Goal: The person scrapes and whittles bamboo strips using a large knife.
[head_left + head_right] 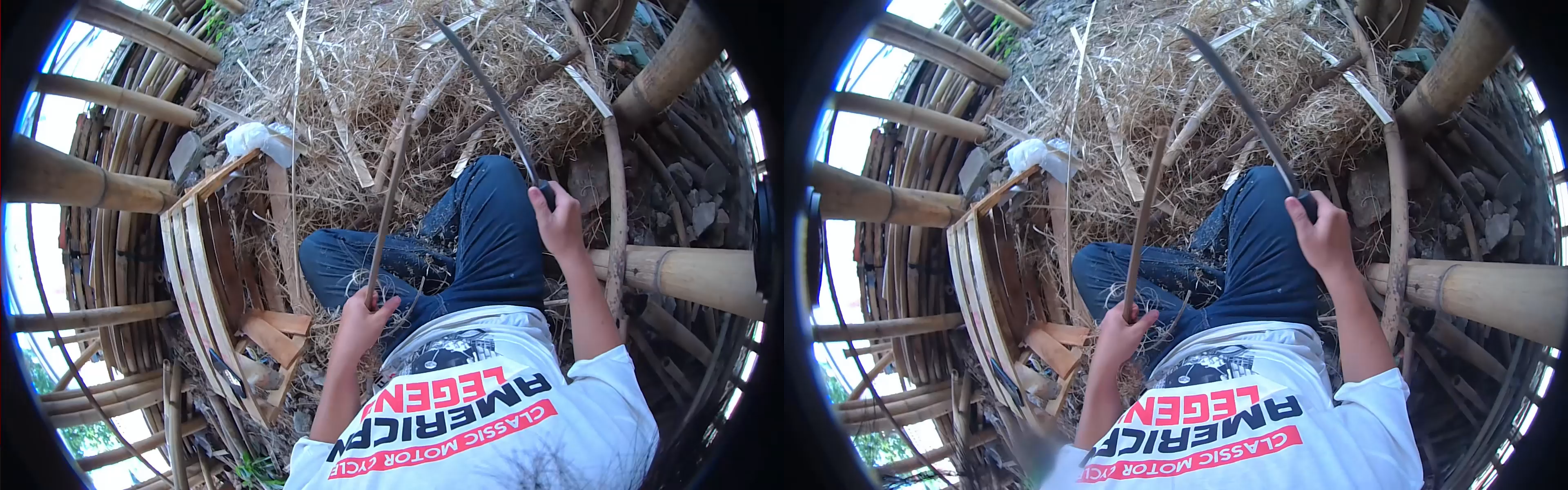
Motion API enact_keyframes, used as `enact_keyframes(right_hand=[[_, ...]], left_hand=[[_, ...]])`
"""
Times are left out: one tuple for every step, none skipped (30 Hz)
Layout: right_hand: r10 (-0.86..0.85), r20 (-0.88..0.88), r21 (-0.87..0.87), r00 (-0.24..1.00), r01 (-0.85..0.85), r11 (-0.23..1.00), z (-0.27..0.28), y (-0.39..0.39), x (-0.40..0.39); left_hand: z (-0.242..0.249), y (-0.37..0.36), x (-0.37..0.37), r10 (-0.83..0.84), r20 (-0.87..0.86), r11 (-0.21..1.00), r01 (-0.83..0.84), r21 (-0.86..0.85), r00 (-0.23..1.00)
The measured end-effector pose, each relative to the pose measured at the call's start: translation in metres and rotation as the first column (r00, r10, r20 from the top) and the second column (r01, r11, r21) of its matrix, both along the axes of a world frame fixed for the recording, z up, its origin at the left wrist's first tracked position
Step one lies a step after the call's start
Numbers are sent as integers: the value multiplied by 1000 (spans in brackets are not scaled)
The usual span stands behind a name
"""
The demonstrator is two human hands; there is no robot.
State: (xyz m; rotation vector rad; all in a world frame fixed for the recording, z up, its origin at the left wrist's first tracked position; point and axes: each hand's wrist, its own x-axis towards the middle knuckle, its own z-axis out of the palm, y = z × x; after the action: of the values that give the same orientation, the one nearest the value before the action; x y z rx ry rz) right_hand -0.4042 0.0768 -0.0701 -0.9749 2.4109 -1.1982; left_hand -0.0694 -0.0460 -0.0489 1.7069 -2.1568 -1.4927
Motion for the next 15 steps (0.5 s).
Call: enact_keyframes(right_hand=[[60,52,-9,997,-59,998,8,-1,5],[103,48,-48,993,-101,994,15,-4,12],[149,42,-86,988,-145,986,19,-8,18],[147,43,-86,988,-142,986,19,-11,23],[204,-44,-79,978,-207,975,18,-15,28],[261,-131,-66,956,-272,960,16,-19,31],[262,-134,-68,956,-273,960,15,-23,33],[276,-234,-43,932,-294,955,14,-27,34],[290,-331,-17,898,-313,950,14,-32,34],[300,-343,24,890,-311,950,18,-34,33],[302,-343,21,890,-314,949,20,-36,32],[319,-366,76,874,-314,946,20,-36,31],[338,-388,131,857,-312,941,21,-37,29],[340,-390,131,856,-314,940,23,-37,27],[331,-425,143,842,-298,944,27,-36,25]], left_hand=[[0,1,-3,-43,35,998,44,-36,998],[1,2,-4,-40,27,999,39,36,999],[0,4,-5,-44,31,998,43,35,999],[-1,7,-7,-53,-15,996,54,65,998],[-1,9,-8,-59,-63,993,65,95,996],[5,12,-12,-73,-76,990,82,115,994],[4,14,-11,-72,-78,990,81,113,994],[2,17,-9,-77,-100,992,86,94,992],[3,19,-8,-80,-121,993,89,75,989],[5,22,-8,-78,-121,994,87,69,990],[8,25,-9,-63,-89,997,66,34,994],[11,29,-8,-45,-57,999,46,2,997],[11,30,-5,-41,-56,999,41,2,998],[10,31,-4,-29,-27,999,28,-39,999],[10,32,-3,-18,4,997,19,-78,1000]])
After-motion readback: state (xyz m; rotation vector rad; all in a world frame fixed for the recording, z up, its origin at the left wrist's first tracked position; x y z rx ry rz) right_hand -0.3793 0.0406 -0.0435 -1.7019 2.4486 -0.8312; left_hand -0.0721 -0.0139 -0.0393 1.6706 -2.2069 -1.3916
